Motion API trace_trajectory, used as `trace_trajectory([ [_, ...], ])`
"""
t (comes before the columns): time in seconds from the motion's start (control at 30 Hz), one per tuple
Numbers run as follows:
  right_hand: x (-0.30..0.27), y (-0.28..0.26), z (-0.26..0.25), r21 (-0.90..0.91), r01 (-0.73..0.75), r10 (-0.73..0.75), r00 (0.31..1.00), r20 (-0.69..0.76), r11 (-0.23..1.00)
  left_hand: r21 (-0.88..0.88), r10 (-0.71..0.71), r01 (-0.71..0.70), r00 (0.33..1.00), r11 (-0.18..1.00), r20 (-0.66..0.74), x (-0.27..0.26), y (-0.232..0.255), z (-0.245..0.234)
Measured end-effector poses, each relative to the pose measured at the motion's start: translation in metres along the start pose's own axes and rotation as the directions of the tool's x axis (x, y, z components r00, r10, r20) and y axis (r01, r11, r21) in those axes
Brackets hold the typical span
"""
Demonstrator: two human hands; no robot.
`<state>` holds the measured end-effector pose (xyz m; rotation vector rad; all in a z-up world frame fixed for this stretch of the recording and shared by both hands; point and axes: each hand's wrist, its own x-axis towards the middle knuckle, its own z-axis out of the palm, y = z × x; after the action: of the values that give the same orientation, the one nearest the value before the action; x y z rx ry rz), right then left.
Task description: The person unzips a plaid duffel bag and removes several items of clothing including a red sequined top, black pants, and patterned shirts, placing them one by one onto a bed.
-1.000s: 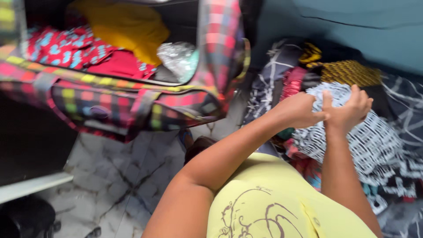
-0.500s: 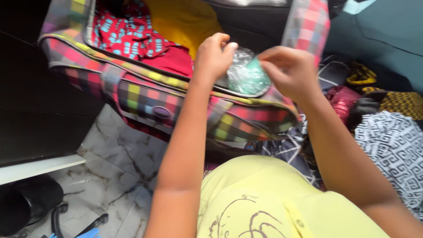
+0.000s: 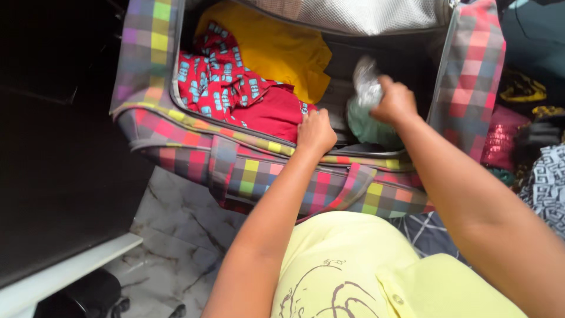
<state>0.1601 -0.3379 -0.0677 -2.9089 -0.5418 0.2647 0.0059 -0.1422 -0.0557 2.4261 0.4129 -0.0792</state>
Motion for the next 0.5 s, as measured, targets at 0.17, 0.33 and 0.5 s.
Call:
trace_trajectory([
  [0.17,-0.013,-0.012,-0.063,0.661,0.014,0.101,0.985,-0.136,0.75,-0.25,-0.088,0.011,0.951,0.968,-0.297,0.014,0.0,0.001],
  [0.33,-0.045,-0.022,-0.139,0.981,-0.063,0.078,0.996,0.05,0.184,-0.462,-0.262,0.024,0.848,0.887,-0.46,0.046,-0.05,0.034],
  [0.5,-0.074,-0.007,-0.193,0.907,-0.191,-0.081,0.982,0.173,-0.375,-0.291,-0.086,-0.084,0.845,0.953,-0.527,0.035,-0.046,0.02],
])
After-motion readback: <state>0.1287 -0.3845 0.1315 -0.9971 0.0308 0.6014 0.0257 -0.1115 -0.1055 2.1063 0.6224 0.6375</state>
